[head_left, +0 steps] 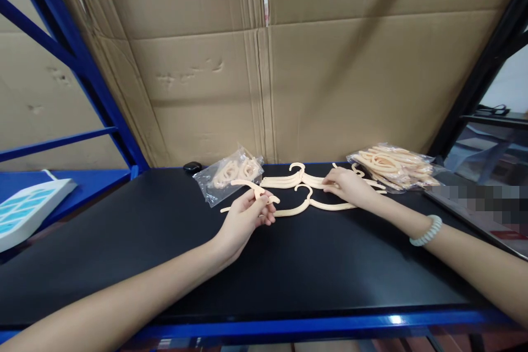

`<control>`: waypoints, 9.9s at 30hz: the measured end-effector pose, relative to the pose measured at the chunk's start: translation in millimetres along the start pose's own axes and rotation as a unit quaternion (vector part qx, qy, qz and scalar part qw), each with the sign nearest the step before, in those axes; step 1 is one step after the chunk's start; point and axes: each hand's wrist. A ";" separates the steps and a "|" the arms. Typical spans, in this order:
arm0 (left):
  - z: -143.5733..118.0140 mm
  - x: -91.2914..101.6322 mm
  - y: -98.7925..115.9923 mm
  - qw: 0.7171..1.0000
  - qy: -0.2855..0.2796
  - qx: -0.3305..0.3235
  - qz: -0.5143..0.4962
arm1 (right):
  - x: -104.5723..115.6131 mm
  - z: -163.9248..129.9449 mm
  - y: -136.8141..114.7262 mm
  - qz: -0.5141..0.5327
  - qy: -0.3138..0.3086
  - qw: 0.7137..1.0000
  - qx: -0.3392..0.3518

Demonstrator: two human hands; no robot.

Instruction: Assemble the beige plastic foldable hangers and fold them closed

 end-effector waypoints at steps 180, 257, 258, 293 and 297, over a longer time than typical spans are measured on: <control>-3.1 6.5 -3.1 0.755 -0.209 -0.376 0.495 | 60.6 -10.5 8.5 0.077 0.274 0.940 -0.190; 32.4 42.4 29.2 0.988 0.033 -0.063 -0.140 | 27.2 8.7 -1.1 0.175 0.097 0.978 -0.063; 33.3 43.5 28.8 0.987 0.032 -0.062 -0.145 | 31.3 5.3 -4.2 0.204 0.111 0.971 -0.049; 19.8 27.4 18.9 0.988 -0.028 0.020 -0.151 | 54.1 -22.5 -46.5 0.107 0.246 0.960 0.079; 17.6 24.3 19.7 0.991 0.046 0.006 -0.127 | 54.5 -24.7 -54.2 0.113 0.238 0.961 0.083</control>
Point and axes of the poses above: each hand's wrist, its own z-axis towards the middle knuckle, its own x-axis out of the back of the hand, y = z × x, and after that the axes turned 1 degree about y, right-handed
